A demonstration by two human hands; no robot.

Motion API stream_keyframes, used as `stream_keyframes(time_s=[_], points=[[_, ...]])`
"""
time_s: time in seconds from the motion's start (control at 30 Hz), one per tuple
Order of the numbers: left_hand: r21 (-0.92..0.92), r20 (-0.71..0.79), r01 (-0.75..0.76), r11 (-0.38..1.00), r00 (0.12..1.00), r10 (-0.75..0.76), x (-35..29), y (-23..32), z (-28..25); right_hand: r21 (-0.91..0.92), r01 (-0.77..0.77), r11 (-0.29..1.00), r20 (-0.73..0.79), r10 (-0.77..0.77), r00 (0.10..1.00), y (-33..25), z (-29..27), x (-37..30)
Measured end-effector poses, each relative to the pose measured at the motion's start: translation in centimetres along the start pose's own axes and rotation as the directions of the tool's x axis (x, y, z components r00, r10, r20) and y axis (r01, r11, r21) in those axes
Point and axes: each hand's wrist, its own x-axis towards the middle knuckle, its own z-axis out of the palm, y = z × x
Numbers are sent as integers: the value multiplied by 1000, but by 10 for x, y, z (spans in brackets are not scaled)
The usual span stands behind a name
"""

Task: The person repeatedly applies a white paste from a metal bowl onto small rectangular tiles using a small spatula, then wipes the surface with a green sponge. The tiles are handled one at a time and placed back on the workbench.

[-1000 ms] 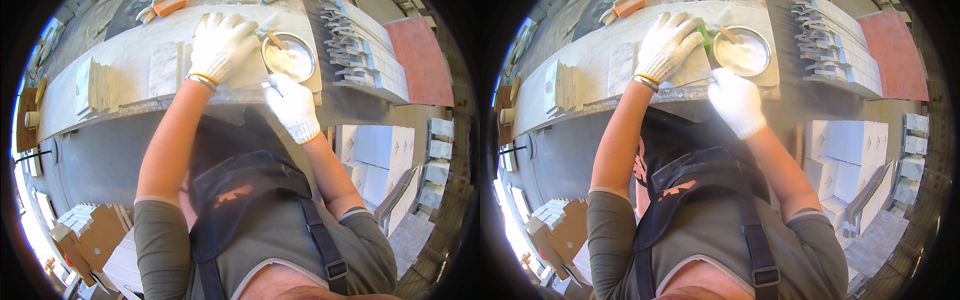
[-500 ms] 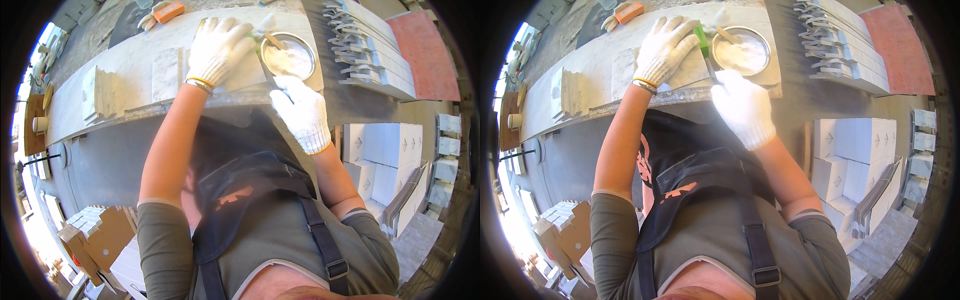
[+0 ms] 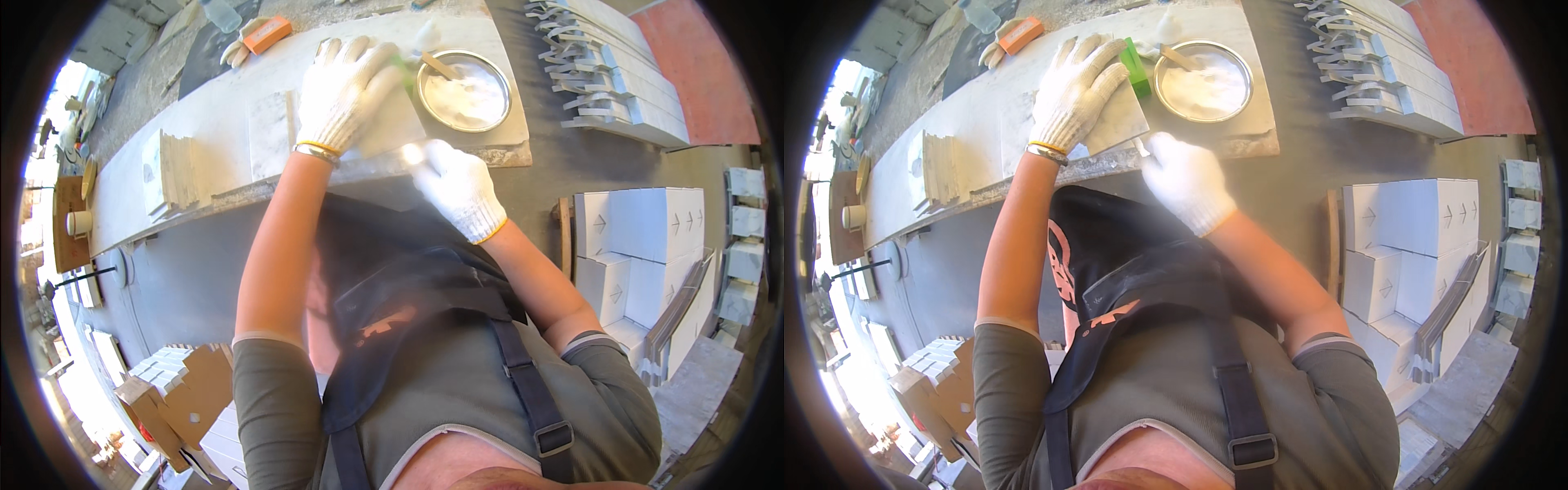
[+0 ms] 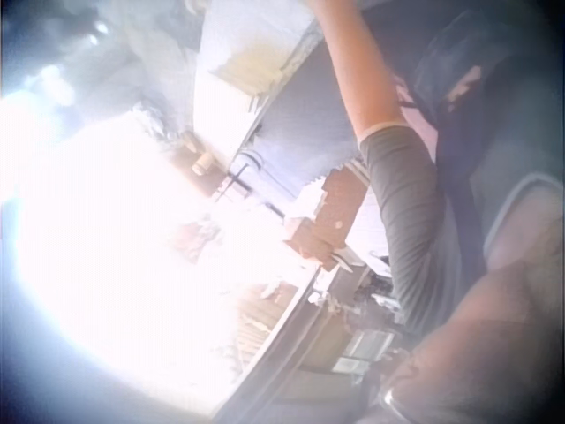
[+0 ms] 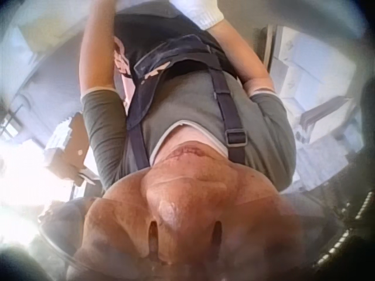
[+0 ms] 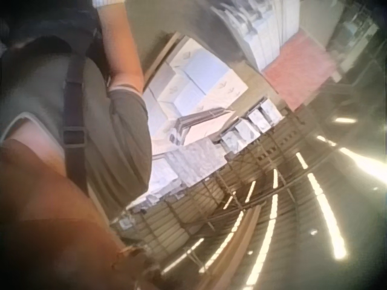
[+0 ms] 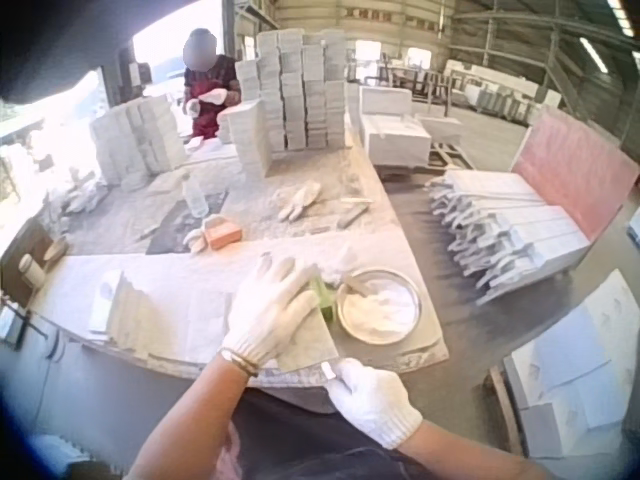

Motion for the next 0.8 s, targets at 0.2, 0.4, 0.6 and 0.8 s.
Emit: stream_keyframes(time_s=[0.2,0.4,0.6,0.8], points=[[15,37,-116,993,993,116,4,-4,-2,410,-271,871,139,233,962,21,-22,-18],[-49,-87,-90,995,993,86,7,6,0,726,-416,547,262,339,903,31,-57,-30],[-95,48,26,995,999,-22,8,8,-8,768,-313,558,139,332,933,49,-70,-22],[-137,242,303,943,933,-265,9,10,-12,801,-288,524,159,277,948,44,-82,-15]])
